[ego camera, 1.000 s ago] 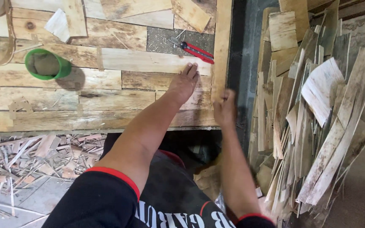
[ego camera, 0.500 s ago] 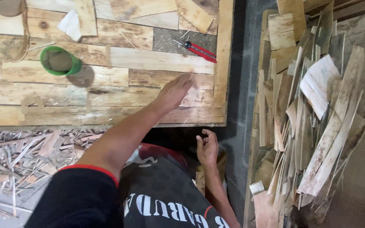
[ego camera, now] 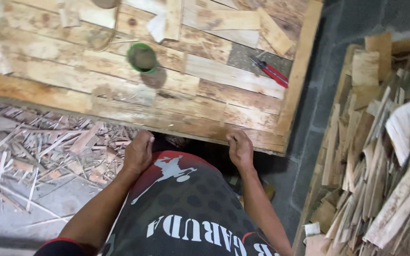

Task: Fitting, trimming, taping, and organizing thin wood veneer strips onto a wooden board structure using a utility knife and tape.

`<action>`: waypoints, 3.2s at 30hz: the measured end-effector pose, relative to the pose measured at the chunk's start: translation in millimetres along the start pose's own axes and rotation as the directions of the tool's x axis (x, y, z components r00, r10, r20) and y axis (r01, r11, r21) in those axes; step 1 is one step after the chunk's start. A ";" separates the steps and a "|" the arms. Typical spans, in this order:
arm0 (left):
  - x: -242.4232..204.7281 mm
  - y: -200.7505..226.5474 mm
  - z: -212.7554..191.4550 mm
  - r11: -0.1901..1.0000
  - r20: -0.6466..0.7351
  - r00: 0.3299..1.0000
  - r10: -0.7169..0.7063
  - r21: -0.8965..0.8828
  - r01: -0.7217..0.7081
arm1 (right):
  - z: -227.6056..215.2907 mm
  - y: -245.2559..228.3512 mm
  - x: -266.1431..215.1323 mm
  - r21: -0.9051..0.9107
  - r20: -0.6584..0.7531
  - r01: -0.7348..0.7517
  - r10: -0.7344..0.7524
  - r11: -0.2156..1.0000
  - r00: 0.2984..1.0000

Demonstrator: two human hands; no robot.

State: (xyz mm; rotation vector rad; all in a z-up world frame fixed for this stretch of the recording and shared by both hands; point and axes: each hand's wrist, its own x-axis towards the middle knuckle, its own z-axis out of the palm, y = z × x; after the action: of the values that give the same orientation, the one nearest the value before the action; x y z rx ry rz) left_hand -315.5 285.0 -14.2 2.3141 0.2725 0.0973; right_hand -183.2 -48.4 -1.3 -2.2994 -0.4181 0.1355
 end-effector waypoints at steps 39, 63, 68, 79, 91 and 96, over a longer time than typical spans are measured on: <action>116.7 -98.7 -134.2 0.945 -0.212 0.973 -0.092 -0.327 0.017 | 152.9 -184.7 125.4 -0.040 0.568 0.029 -0.001 0.999 0.823; 168.3 -44.4 -141.5 0.806 -0.097 0.958 0.268 -0.522 -0.279 | 183.8 -204.1 175.2 0.635 0.461 -0.612 0.405 0.471 0.790; 172.6 -38.8 -134.9 0.812 -0.019 0.983 0.180 -0.561 -0.160 | 192.2 -195.4 174.9 0.671 0.418 -0.575 0.402 0.468 0.815; 193.7 -23.4 -94.2 0.775 -0.005 0.988 -0.155 -0.621 0.118 | 197.4 -204.3 187.1 0.691 0.165 -0.488 0.541 0.533 0.825; 213.6 -17.3 -70.2 0.908 -0.286 0.953 -0.094 -0.416 -0.035 | 193.8 -215.7 202.1 0.354 -0.220 -0.331 0.422 0.875 0.879; 220.7 -33.0 -40.0 0.916 -0.388 0.876 -0.287 -0.377 0.133 | 196.3 -217.3 202.5 0.283 -0.281 -0.362 0.438 0.888 0.854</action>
State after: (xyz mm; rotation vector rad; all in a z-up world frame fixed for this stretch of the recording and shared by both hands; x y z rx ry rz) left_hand -112.2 385.4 -13.9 1.8787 0.6832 0.5181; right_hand -92.5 294.7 26.6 -2.1033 0.2537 -0.0101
